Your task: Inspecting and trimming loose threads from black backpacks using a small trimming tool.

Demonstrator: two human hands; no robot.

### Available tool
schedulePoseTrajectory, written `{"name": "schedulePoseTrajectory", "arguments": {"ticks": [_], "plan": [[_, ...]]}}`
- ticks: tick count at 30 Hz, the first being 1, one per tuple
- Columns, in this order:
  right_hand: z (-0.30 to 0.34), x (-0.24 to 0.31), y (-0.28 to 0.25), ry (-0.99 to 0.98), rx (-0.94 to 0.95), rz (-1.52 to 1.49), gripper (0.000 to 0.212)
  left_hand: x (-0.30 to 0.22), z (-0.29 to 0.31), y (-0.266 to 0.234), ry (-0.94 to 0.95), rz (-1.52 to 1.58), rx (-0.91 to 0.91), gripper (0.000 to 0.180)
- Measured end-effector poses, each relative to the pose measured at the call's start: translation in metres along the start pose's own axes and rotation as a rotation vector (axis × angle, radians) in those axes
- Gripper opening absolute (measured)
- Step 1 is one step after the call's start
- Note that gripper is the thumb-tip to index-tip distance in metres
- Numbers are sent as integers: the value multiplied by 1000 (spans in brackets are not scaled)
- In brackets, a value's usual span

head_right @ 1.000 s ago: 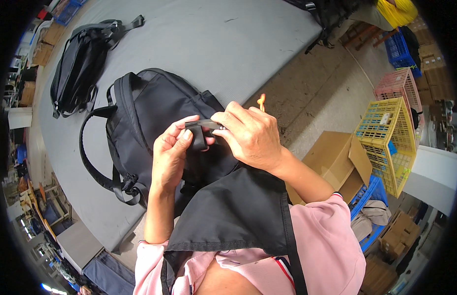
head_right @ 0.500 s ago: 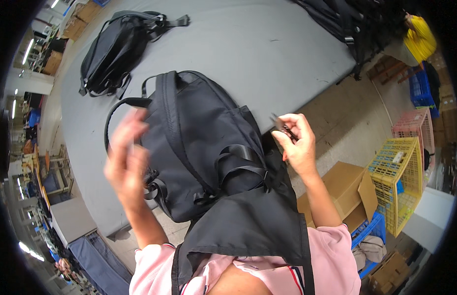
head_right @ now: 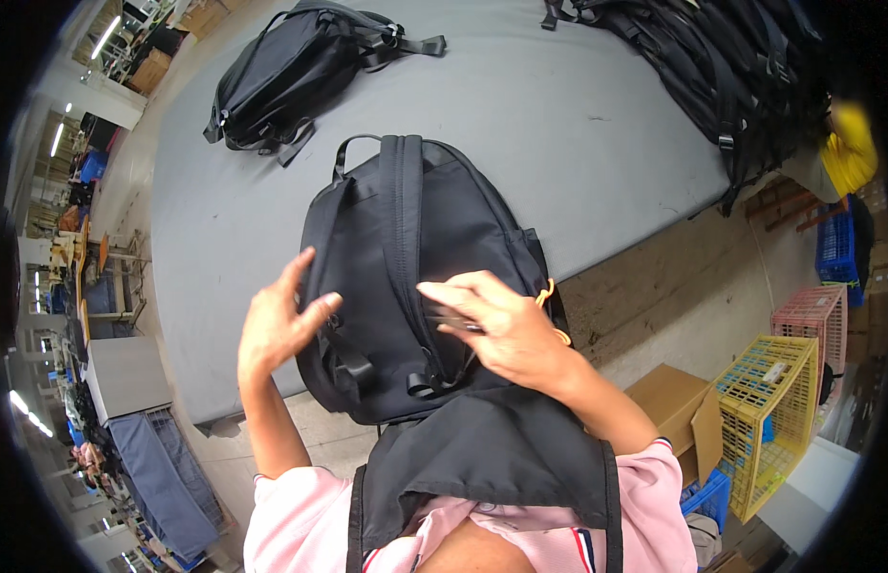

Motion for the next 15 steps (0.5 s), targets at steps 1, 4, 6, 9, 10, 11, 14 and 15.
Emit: {"name": "schedulePoseTrajectory", "arguments": {"ticks": [1, 4, 6, 9, 10, 11, 14, 15], "plan": [[1, -6, 14, 29, 51, 41, 45, -7, 7, 9, 68, -59, 41, 77], [19, -19, 52, 185, 246, 70, 38, -4, 24, 40, 140, -146, 164, 78], [27, -21, 44, 300, 212, -248, 28, 8, 22, 48, 88, -66, 235, 73], [27, -15, -5, 607, 109, -705, 26, 56, -1, 4, -105, 359, -314, 52], [30, -19, -24, 681, 85, -846, 26, 73, -14, 0, -74, 303, -432, 52], [31, -22, -38, 746, 55, -989, 26, 87, -27, -2, -39, 245, -552, 52], [42, -37, -22, 588, 281, -379, 28, 143, -51, 58, -428, 668, -311, 61], [56, -43, -11, 571, 381, -105, 28, 143, -60, 65, -412, 678, -301, 61]]}}
Point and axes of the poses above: each hand's wrist, its own z-axis away from the middle knuckle, its own y-axis out of the palm, x = y × z, the point moved 9 cm from there along -z, towards the middle knuckle, and after that the axes turned 15 degrees about -x, right-handed, at the moved point
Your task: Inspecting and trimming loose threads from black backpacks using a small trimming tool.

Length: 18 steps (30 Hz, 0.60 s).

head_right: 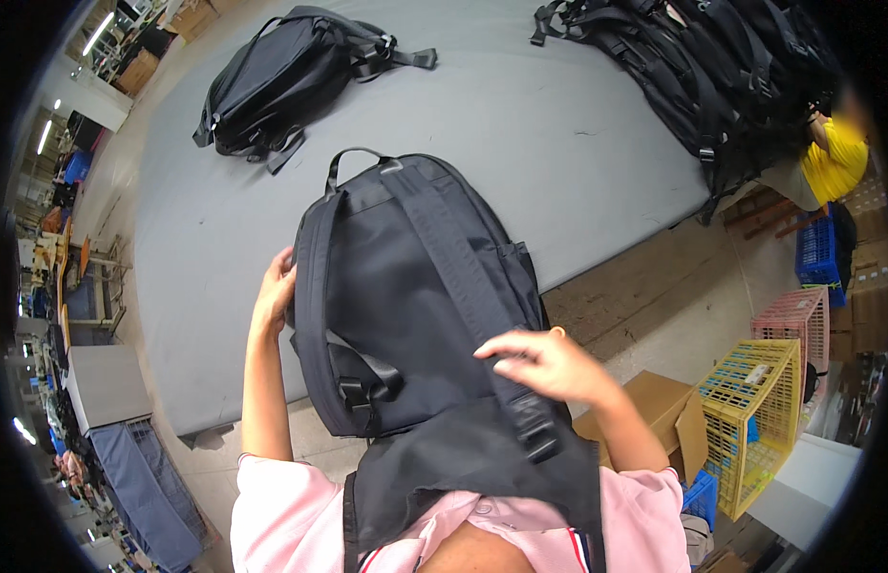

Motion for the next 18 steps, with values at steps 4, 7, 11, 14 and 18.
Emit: {"name": "schedulePoseTrajectory", "arguments": {"ticks": [4, 7, 11, 14, 18], "plan": [[26, -5, -6, -201, -159, 517, 34, 11, 13, 31, -134, -124, 422, 62], [65, -49, -78, 55, -759, -97, 30, -25, 64, 22, -266, 129, 557, 53], [91, -182, -58, 407, -926, -563, 18, -76, 65, 22, -142, 499, 376, 52], [112, -218, -17, 494, -999, -854, 23, -182, 112, 62, 36, 588, 441, 50], [132, -206, -24, 560, -1116, -1216, 26, -297, 188, 144, 158, 529, 713, 42]]}}
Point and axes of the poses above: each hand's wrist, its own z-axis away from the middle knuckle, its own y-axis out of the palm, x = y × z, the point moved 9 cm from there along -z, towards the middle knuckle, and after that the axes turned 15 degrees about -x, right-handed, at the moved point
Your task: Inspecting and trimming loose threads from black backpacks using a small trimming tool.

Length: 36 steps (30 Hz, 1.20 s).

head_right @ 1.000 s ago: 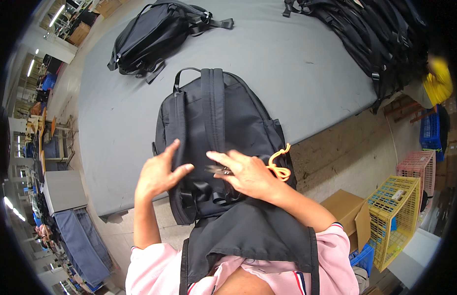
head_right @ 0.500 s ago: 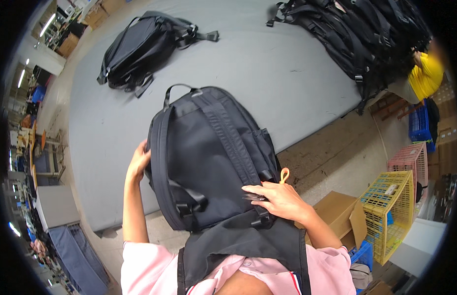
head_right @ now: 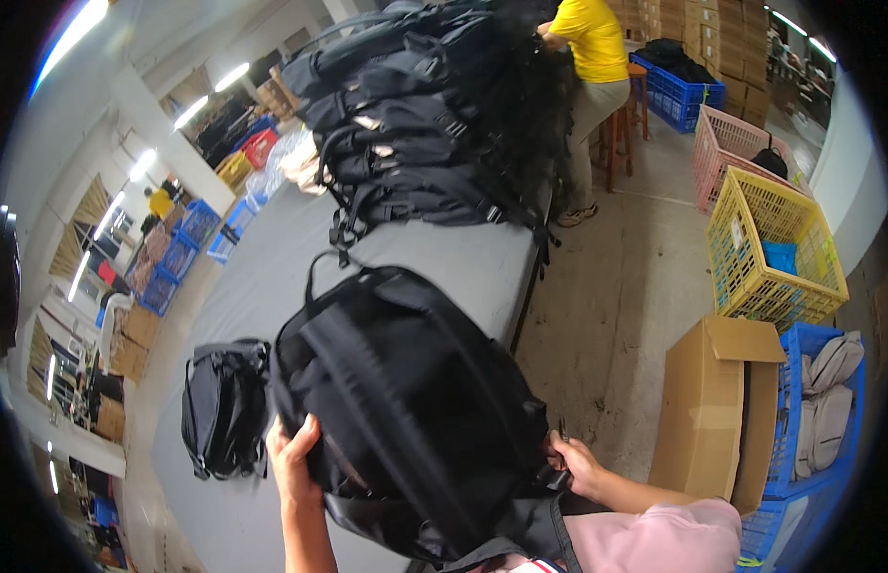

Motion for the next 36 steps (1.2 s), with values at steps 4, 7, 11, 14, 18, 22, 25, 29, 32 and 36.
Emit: {"name": "schedulePoseTrajectory", "arguments": {"ticks": [4, 7, 11, 14, 18, 22, 25, 29, 32, 36], "plan": [[19, 50, 15, 19, -46, -364, 28, -64, -17, 111, 187, 104, 201, 42], [-15, 95, 8, -339, 44, -605, 34, -136, -24, 172, 372, 275, 254, 43], [62, 258, 71, -958, 276, -457, 59, -226, -72, 235, 582, 564, 256, 48], [118, 412, 140, -1225, 222, -582, 64, -272, -146, 263, 587, 546, 201, 46], [104, 567, 245, -1306, 250, -495, 67, -284, -257, 283, 758, 176, 274, 116], [64, 661, 278, -1616, -378, -247, 55, -155, -278, 295, 496, -116, 289, 105], [58, 685, 302, -1601, -593, -181, 48, -100, -268, 281, 436, -218, 452, 104], [122, 633, 363, -2256, -528, -284, 45, -94, -295, 233, 504, -190, 423, 100], [124, 631, 391, -2529, -783, 241, 41, -65, -300, 221, 450, -180, 493, 97], [78, 663, 370, -2463, -853, 494, 29, 24, -304, 167, 379, -373, 441, 88]]}}
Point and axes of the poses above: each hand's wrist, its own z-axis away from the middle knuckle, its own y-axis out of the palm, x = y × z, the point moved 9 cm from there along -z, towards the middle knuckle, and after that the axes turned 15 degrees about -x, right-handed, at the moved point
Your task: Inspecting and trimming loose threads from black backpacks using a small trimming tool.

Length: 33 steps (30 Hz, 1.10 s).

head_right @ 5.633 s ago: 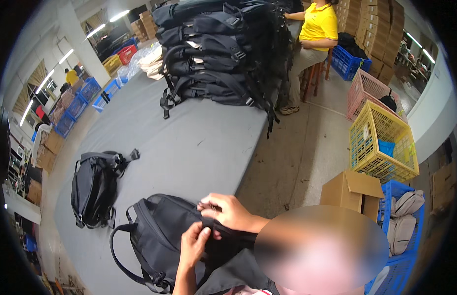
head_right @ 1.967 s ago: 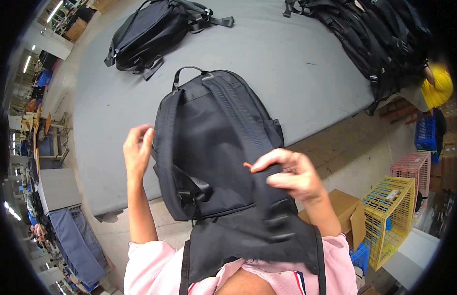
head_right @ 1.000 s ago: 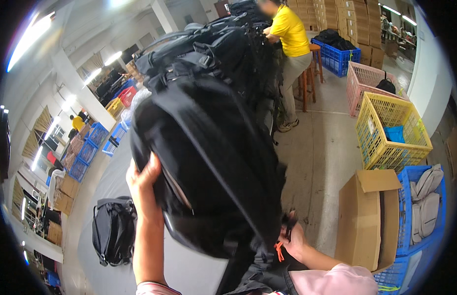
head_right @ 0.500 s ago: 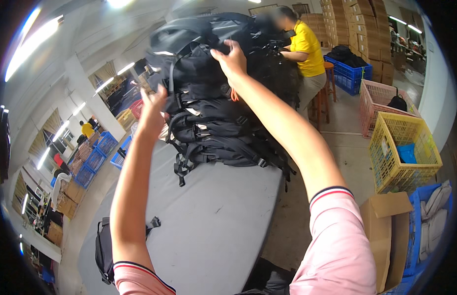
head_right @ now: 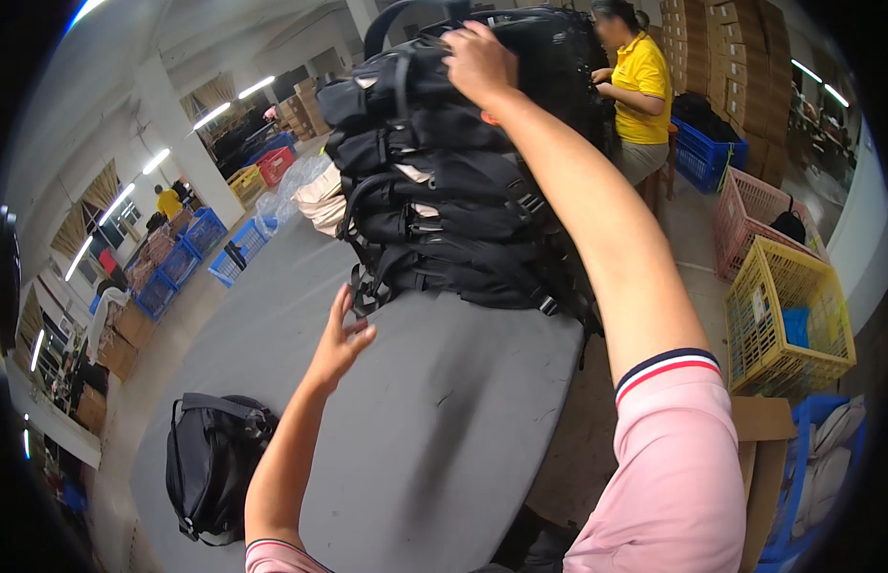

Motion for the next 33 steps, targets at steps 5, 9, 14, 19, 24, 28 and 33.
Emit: {"name": "schedulePoseTrajectory", "arguments": {"ticks": [5, 9, 14, 19, 24, 28, 33], "plan": [[47, -9, 20, 176, 202, -69, 26, 102, 72, -186, 154, -783, -580, 76], [26, -15, -5, -65, 140, -115, 26, 58, 142, -295, 83, -1307, -957, 75], [43, 14, -38, -24, 83, -417, 30, 161, 253, -406, -484, -1231, -662, 97], [161, 154, -89, 315, 613, -782, 25, 153, 275, -388, -190, -1613, -634, 69], [248, 260, -180, 453, 975, -954, 9, 149, 264, -392, -68, -1677, -641, 12], [298, 279, -238, 388, 1178, -973, 11, 115, 279, -380, 5, -1590, -663, 9], [360, 277, -271, 755, 1494, -922, 14, 80, 300, -376, 157, -1401, -703, 18]]}}
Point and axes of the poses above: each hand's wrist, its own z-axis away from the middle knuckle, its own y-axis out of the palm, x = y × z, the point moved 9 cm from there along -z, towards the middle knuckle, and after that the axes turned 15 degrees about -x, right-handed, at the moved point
